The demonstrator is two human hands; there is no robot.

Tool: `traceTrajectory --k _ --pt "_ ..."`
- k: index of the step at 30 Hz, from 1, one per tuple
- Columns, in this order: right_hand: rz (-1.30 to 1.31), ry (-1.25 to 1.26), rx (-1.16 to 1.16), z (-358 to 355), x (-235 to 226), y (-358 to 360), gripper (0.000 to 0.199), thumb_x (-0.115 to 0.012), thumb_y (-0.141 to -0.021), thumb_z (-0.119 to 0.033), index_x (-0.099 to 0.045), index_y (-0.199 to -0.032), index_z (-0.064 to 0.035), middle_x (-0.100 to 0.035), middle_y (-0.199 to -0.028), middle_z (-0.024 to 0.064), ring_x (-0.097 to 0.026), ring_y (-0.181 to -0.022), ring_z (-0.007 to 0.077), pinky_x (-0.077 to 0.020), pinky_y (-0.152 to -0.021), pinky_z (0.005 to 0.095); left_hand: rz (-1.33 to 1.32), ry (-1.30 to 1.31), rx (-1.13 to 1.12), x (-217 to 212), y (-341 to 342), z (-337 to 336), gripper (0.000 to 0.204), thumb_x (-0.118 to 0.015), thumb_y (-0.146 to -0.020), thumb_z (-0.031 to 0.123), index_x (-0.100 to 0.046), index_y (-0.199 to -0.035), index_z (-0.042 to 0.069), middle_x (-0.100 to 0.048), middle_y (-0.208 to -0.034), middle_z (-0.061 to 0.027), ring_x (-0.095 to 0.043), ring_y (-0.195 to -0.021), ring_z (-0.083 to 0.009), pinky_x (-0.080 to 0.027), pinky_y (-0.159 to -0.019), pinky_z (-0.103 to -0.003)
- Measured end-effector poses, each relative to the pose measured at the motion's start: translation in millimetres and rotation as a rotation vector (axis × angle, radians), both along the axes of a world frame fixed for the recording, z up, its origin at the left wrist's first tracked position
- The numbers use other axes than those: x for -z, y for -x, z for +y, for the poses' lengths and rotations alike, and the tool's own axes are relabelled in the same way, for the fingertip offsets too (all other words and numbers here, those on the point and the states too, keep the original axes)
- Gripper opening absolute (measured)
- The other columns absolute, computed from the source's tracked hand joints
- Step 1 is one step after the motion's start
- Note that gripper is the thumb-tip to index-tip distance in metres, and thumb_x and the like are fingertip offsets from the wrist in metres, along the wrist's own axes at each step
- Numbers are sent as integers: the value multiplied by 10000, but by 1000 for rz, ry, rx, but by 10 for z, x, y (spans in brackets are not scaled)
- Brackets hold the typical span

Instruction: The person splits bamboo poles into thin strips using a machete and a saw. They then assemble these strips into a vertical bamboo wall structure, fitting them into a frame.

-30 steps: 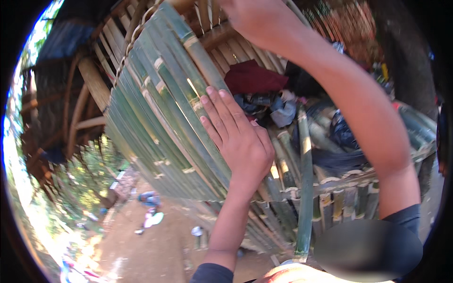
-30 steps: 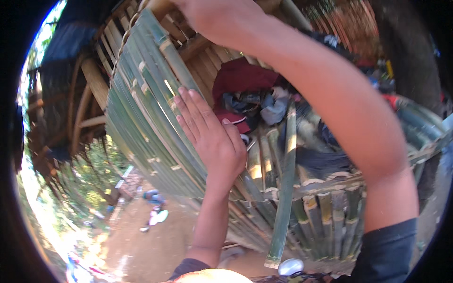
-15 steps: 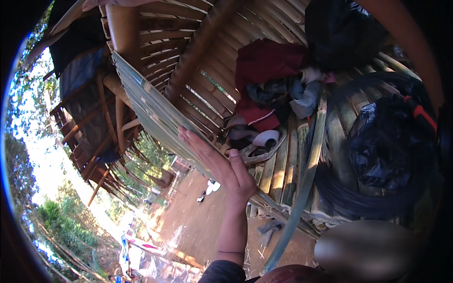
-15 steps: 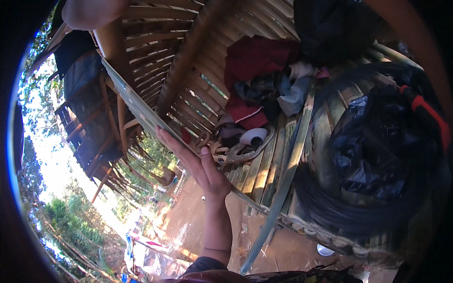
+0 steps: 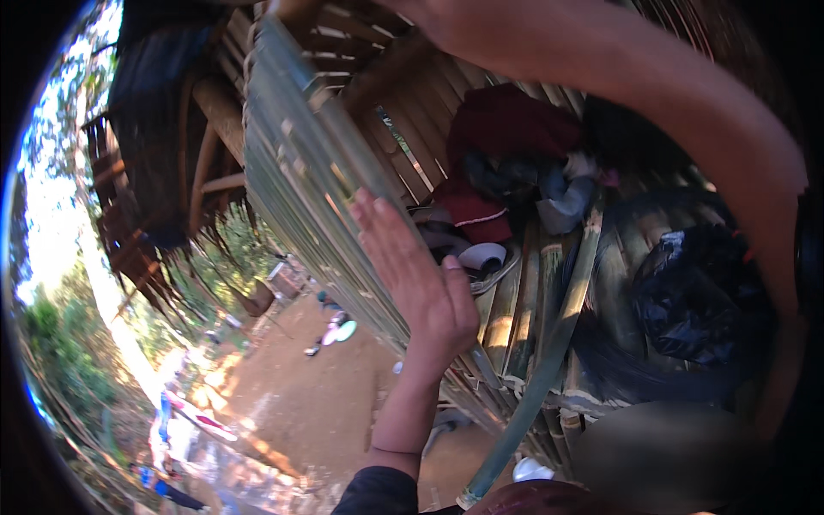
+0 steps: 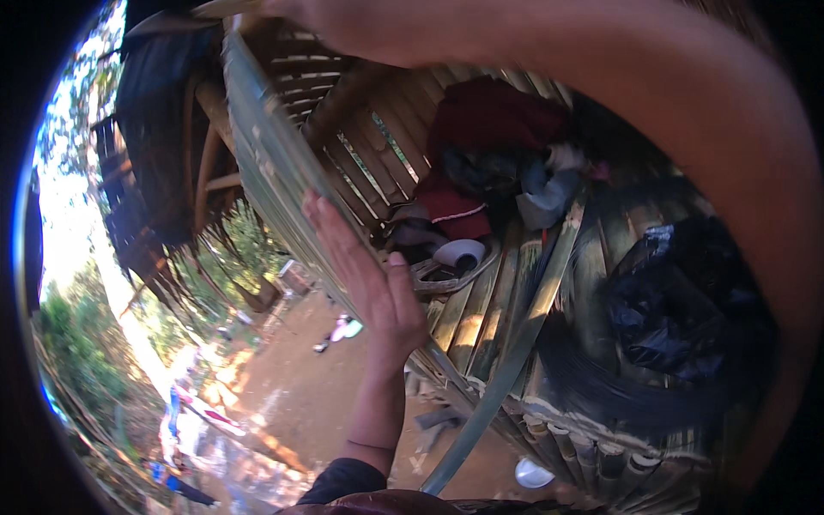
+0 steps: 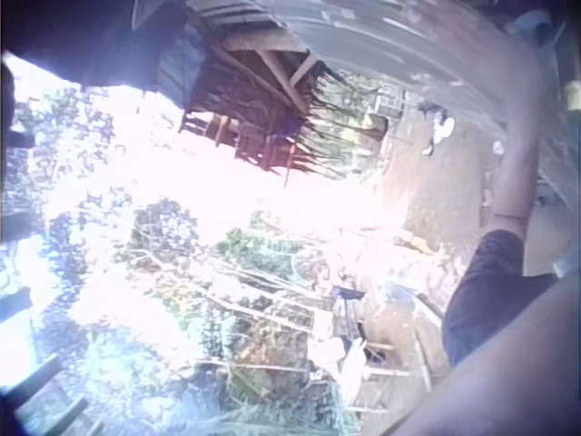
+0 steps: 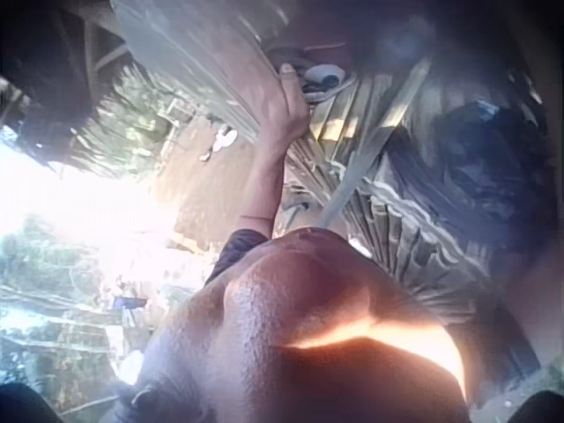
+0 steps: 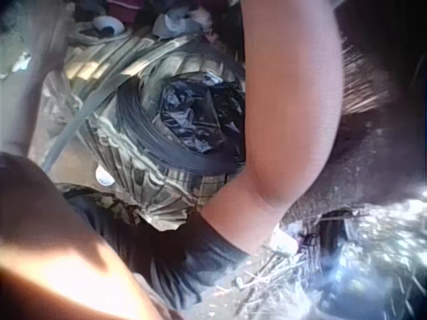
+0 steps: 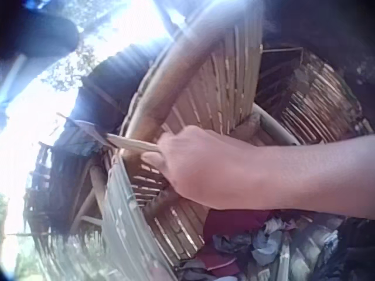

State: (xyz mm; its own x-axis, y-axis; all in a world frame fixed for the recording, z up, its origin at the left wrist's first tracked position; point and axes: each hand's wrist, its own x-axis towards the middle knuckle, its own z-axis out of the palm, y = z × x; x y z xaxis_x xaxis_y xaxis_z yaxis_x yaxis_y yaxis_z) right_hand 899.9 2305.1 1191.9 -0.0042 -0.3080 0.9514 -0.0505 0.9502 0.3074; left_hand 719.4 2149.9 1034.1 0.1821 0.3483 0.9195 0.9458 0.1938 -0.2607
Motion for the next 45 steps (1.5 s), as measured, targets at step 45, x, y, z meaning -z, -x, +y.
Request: traceTrajectory --k 45 --pt "239 9 509 -1143 -122 474 333 -506 -1067 -316 -603 -1085 2 -673 -866 242 -628 -824 501 -502 -687 498 -85 -77 168 0 59 -158 803 -502 -803 154 -283 -1535 -94 -236 -1630 -253 -194 -1531 -409 -112 -1225 -583"
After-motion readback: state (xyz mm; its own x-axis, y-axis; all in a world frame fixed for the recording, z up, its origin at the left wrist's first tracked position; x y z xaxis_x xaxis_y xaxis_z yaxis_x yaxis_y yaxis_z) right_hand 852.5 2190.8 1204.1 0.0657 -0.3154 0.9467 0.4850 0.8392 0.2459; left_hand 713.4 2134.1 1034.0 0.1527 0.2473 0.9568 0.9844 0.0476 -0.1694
